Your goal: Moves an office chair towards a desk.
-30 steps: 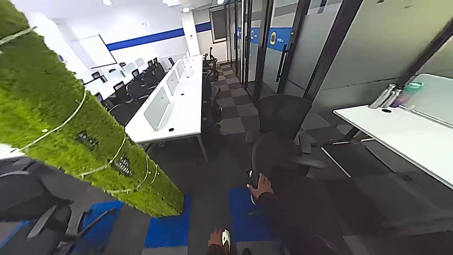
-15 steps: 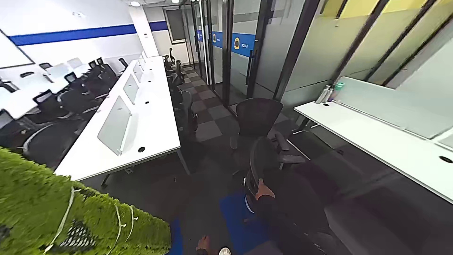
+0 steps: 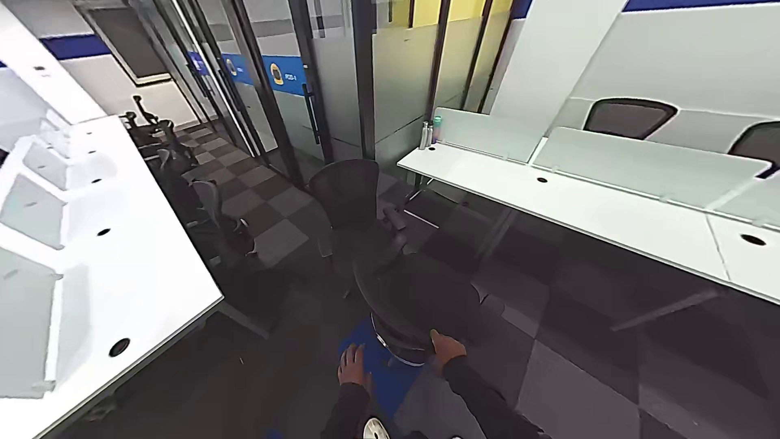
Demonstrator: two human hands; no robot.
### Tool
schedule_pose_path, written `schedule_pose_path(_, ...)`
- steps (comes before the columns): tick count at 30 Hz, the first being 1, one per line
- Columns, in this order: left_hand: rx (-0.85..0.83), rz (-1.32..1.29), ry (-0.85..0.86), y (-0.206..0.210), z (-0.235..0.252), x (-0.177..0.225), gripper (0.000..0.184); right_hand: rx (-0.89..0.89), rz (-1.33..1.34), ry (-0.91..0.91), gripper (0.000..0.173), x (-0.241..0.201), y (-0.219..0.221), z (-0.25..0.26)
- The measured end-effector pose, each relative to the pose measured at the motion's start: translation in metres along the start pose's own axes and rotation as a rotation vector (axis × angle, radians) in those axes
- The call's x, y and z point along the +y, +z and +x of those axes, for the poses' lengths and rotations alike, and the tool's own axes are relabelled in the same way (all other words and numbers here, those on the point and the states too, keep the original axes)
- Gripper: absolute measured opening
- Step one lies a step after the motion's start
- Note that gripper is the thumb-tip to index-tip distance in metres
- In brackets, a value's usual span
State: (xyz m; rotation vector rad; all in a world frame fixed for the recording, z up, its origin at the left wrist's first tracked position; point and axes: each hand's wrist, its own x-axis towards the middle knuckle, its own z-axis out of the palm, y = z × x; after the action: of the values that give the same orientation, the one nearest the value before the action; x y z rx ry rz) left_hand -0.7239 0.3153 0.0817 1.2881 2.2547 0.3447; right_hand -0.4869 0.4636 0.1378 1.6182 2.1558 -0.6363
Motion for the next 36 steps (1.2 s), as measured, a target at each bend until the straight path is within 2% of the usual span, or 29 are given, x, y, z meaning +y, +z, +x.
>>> schedule_pose_path(5,0.096,0.131,0.168,-0.027,0.034,0.079,0.079,0.034,-0.038,-0.068,0.055,0.091,0.009,-0.015)
schedule_pose_path(9,0.046,0.290,0.132,-0.020,0.049,0.124,0.083,0.032,-0.047,-0.092,0.056,0.151,0.013,-0.028)
schedule_pose_path(13,-0.096,0.425,0.067,0.013,0.046,0.136,0.068,0.032,-0.068,-0.134,0.055,0.201,0.020,-0.042)
schedule_pose_path(19,0.011,0.504,0.162,0.065,0.009,0.149,0.060,0.048,-0.050,-0.176,0.048,0.256,0.037,-0.073)
schedule_pose_path(27,-0.150,0.620,0.536,0.067,0.015,0.153,0.049,0.033,0.042,-0.091,0.048,0.298,0.068,-0.127)
schedule_pose_path(32,-0.077,0.439,0.817,0.071,0.006,0.153,0.042,0.076,0.158,0.027,0.041,0.291,0.095,-0.173)
schedule_pose_path(36,-0.123,0.462,0.898,0.078,0.011,0.169,0.045,0.133,0.200,0.154,0.038,0.281,0.118,-0.202)
